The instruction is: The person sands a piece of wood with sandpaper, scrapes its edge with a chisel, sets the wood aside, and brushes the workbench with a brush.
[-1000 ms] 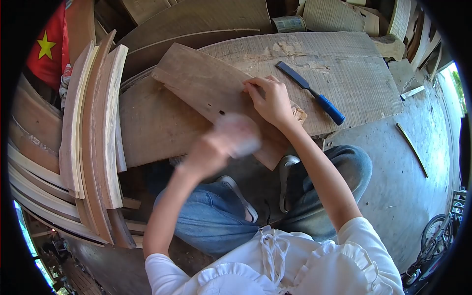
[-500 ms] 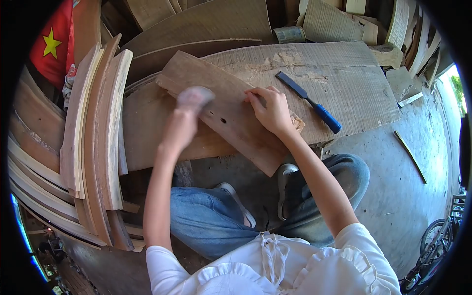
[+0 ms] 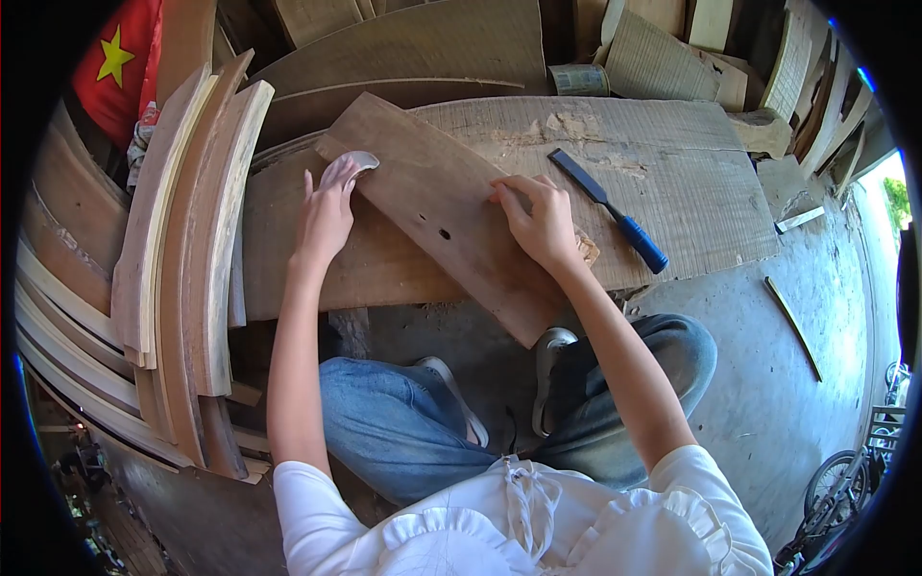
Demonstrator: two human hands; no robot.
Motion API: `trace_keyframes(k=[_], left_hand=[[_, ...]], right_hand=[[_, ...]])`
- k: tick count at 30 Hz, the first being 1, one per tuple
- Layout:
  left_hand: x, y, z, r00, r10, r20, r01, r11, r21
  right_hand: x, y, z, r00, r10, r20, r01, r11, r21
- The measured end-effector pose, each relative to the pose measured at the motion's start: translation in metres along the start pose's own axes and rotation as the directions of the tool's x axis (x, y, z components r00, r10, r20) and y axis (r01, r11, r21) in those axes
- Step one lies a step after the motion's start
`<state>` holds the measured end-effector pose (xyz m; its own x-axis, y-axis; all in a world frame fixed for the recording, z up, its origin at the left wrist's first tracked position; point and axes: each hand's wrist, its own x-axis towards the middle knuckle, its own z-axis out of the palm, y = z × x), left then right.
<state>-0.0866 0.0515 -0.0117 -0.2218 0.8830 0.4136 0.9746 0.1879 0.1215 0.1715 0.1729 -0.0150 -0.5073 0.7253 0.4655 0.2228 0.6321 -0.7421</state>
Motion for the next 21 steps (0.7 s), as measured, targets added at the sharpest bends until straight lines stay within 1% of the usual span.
trace_keyframes(k=[1,2,3,4,5,7,9,10,12,13,15,16,17,19,20,21], left_hand=[[0.000,0.008,-0.008,0.999,0.008,-0.039,-0.007,1.000,0.020],[-0.007,0.022,-0.011,0.997,0.065,0.043,-0.063,0.997,-0.039],[-0.021,0.035,-0.007,0.975,0.218,0.034,-0.212,0.968,-0.136],[-0.034,0.065,-0.011,0.969,0.246,0.021,-0.230,0.931,-0.283],[-0.051,0.085,-0.014,0.921,0.383,0.067,-0.349,0.890,-0.295],[-0.082,0.121,-0.015,0.860,0.496,0.121,-0.398,0.799,-0.451],[-0.086,0.136,-0.021,0.827,0.550,0.118,-0.437,0.759,-0.482],[-0.085,0.133,-0.019,0.830,0.545,0.117,-0.431,0.761,-0.485],[-0.074,0.112,-0.010,0.801,0.598,0.025,-0.559,0.763,-0.325],[-0.071,0.098,-0.002,0.822,0.569,0.017,-0.547,0.798,-0.252],[-0.058,0.065,0.003,0.942,0.334,0.023,-0.322,0.923,-0.211],[-0.046,0.050,0.002,0.987,0.158,0.002,-0.148,0.931,-0.334],[-0.038,0.034,0.001,0.997,-0.011,0.071,0.036,0.934,-0.355],[-0.027,0.014,0.002,0.998,-0.055,0.003,0.052,0.919,-0.391],[-0.028,0.012,0.007,0.998,-0.001,-0.060,-0.019,0.941,-0.339],[-0.029,0.028,0.002,0.994,-0.111,0.015,0.108,0.918,-0.382]], right_hand=[[0.001,0.000,0.000,1.000,0.012,0.010,-0.012,1.000,0.007],[0.002,0.000,-0.001,1.000,0.010,0.007,-0.010,1.000,0.005],[0.002,0.001,-0.001,1.000,0.008,0.005,-0.008,1.000,-0.011],[0.001,0.002,0.001,1.000,0.010,0.006,-0.010,1.000,-0.026],[0.000,0.003,0.002,1.000,0.016,0.009,-0.016,1.000,-0.025],[0.000,0.004,0.002,1.000,0.000,-0.002,0.000,1.000,-0.023],[0.000,0.003,0.002,1.000,-0.001,0.004,0.001,1.000,-0.018],[0.001,0.003,0.002,1.000,-0.009,0.001,0.009,1.000,-0.011],[0.001,0.005,0.002,1.000,-0.009,0.008,0.009,1.000,-0.026],[0.000,0.005,0.002,1.000,-0.006,0.010,0.006,0.999,-0.039],[0.001,0.004,0.002,1.000,-0.007,-0.005,0.007,1.000,-0.020],[0.001,0.003,0.003,1.000,-0.009,-0.023,0.009,1.000,0.002],[0.001,0.002,0.003,0.999,-0.006,-0.031,0.006,1.000,0.005],[0.001,0.002,0.002,1.000,0.003,-0.024,-0.002,1.000,0.020],[0.001,0.002,0.001,1.000,0.006,-0.031,-0.005,1.000,0.019],[0.000,0.001,0.001,1.000,0.008,-0.022,-0.007,1.000,0.020]])
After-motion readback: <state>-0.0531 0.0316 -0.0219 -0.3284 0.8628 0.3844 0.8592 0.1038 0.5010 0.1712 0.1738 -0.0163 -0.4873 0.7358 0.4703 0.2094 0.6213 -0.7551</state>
